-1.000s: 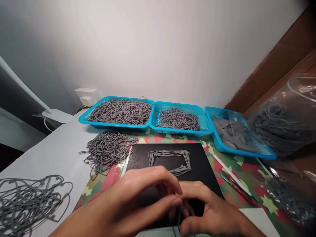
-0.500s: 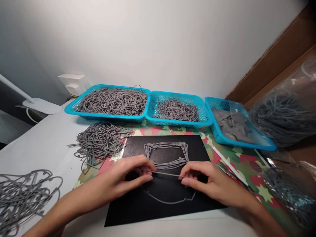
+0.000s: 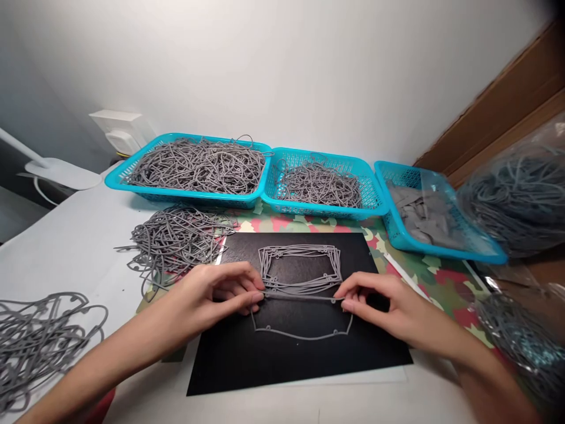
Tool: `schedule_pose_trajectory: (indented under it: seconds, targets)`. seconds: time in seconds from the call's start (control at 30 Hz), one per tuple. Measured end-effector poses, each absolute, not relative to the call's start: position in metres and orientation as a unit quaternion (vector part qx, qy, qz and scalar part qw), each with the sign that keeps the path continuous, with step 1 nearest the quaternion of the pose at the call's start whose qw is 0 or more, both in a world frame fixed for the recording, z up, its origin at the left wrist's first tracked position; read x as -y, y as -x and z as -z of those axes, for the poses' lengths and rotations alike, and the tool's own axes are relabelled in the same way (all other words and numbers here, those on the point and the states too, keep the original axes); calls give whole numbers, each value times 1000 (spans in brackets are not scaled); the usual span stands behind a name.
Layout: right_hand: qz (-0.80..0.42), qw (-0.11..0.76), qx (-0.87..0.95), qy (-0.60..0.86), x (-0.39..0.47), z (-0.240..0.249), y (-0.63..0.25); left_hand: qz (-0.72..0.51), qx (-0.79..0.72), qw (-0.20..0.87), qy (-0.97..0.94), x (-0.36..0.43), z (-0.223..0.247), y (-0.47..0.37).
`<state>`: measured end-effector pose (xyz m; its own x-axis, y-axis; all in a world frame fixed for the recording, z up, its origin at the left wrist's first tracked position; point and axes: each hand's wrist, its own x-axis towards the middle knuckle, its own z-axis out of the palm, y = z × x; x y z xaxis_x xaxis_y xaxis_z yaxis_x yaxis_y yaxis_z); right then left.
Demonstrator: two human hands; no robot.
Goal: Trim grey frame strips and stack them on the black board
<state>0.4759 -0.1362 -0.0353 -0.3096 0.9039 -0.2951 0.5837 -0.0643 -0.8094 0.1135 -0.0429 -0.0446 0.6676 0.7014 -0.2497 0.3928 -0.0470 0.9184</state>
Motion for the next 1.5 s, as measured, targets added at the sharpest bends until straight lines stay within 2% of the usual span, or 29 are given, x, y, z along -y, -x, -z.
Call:
schedule_pose_trajectory:
  seconds: [0.17,0.4,0.53,0.73,1.13,1.27,1.4,1.5]
  targets:
    - [-453,206,640,586,133,35,-471,-169,-391,512,-746,47,37,-120]
    - [-446,378,556,591,118,42,-454,-277,-408,456,-740,43,40,-128]
    - [-448,424,534,578,108,48,-450,-282,-417,449,-739,37,40,-129]
    - [-366,419,571,604,107,57,-445,-302,-420,420,-746,31,47,-134]
    - [-233,421,602,637,102,78,-438,-325,-425,297,-791,28,65,-148]
    - [-206,439,605,632,108,79,-441,-324,-437,233,-806,19,52,-118]
    - [-175,443,624,620,121,77,-445,-297,-476,119,-819,0,50,-59]
    - [-142,437,631,625,126,80,-447,-283,-500,93,-813,-16,54,-22]
